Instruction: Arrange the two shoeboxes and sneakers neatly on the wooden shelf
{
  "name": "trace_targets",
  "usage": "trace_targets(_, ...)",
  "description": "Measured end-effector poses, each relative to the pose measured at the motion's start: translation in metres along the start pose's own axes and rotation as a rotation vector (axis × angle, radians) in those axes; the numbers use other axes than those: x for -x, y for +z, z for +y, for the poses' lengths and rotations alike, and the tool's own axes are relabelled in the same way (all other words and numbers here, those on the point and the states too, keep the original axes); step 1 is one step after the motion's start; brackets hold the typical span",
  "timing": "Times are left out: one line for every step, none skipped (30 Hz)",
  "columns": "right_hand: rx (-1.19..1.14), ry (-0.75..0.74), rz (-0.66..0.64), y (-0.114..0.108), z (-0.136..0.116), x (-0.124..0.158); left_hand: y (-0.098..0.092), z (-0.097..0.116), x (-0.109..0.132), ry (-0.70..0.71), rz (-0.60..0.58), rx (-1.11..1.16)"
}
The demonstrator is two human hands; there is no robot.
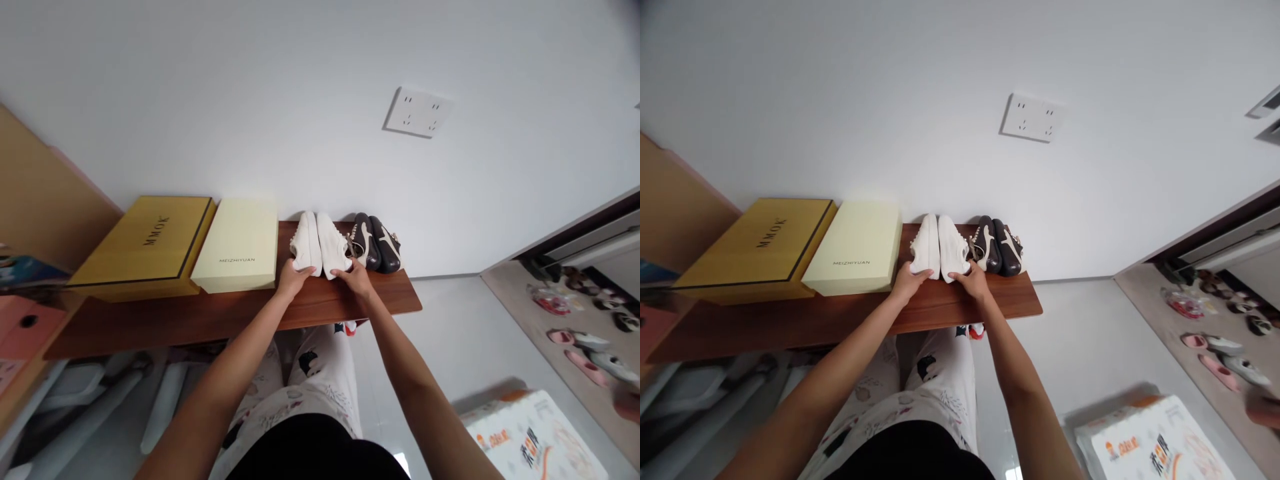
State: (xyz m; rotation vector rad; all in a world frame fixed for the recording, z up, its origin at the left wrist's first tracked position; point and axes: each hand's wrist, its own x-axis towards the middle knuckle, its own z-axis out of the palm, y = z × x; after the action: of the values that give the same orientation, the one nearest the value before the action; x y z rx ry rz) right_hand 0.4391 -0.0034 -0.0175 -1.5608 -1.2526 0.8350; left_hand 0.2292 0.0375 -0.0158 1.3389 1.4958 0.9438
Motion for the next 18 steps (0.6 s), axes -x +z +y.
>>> trace_targets(0.075,-0.048,-0.010,-0.005,-0.006,-0.004,-0.002,0.006,0.002,0.028,0.004,-0.105)
trace_targets(0.175,-0.093,-0.024,-0.009,-0.012,-0.008,-0.005,0.013,0.003,0.069,0.008,-0.221)
trace_targets(0.295,-0.133,-0.038,-0.013,-0.019,-0.012,-0.007,0.020,0.004,0.117,0.009,-0.339)
trace_targets(0.425,-0.168,-0.054,-0.015,-0.024,-0.015,-0.009,0.026,0.005,0.164,0.005,-0.446)
trace_targets(0.553,-0.200,-0.070,-0.016,-0.029,-0.017,-0.010,0.032,0.005,0.208,-0.010,-0.544)
trace_targets(0.668,-0.231,-0.086,-0.016,-0.033,-0.017,-0.012,0.037,0.006,0.247,-0.036,-0.631)
trace_targets(0.763,-0.260,-0.100,-0.014,-0.036,-0.017,-0.013,0.040,0.006,0.279,-0.066,-0.710)
trace_targets(0.839,-0.286,-0.116,-0.012,-0.038,-0.016,-0.014,0.043,0.006,0.306,-0.094,-0.780)
trace_targets(0.901,-0.309,-0.129,-0.009,-0.039,-0.014,-0.014,0.044,0.006,0.328,-0.119,-0.844)
trace_targets(0.952,-0.325,-0.142,-0.006,-0.040,-0.012,-0.015,0.044,0.006,0.342,-0.140,-0.899)
trace_targets(0.995,-0.335,-0.153,-0.002,-0.041,-0.009,-0.015,0.044,0.007,0.350,-0.158,-0.944)
trace_targets(1.032,-0.339,-0.163,0.001,-0.041,-0.007,-0.015,0.043,0.007,0.355,-0.172,-0.979)
trace_targets(1.062,-0.342,-0.171,0.004,-0.041,-0.006,-0.014,0.042,0.008,0.355,-0.184,-1.005)
trace_targets(1.086,-0.345,-0.179,0.007,-0.041,-0.005,-0.014,0.041,0.008,0.351,-0.193,-1.023)
trace_targets(1.106,-0.348,-0.187,0.010,-0.041,-0.005,-0.013,0.040,0.009,0.345,-0.199,-1.035)
trace_targets(1.122,-0.352,-0.194,0.013,-0.042,-0.006,-0.012,0.040,0.009,0.339,-0.202,-1.044)
trace_targets(1.136,-0.356,-0.201,0.016,-0.042,-0.008,-0.011,0.040,0.009,0.334,-0.201,-1.051)
trace_targets(1.146,-0.358,-0.207,0.018,-0.042,-0.009,-0.010,0.040,0.008,0.328,-0.198,-1.056)
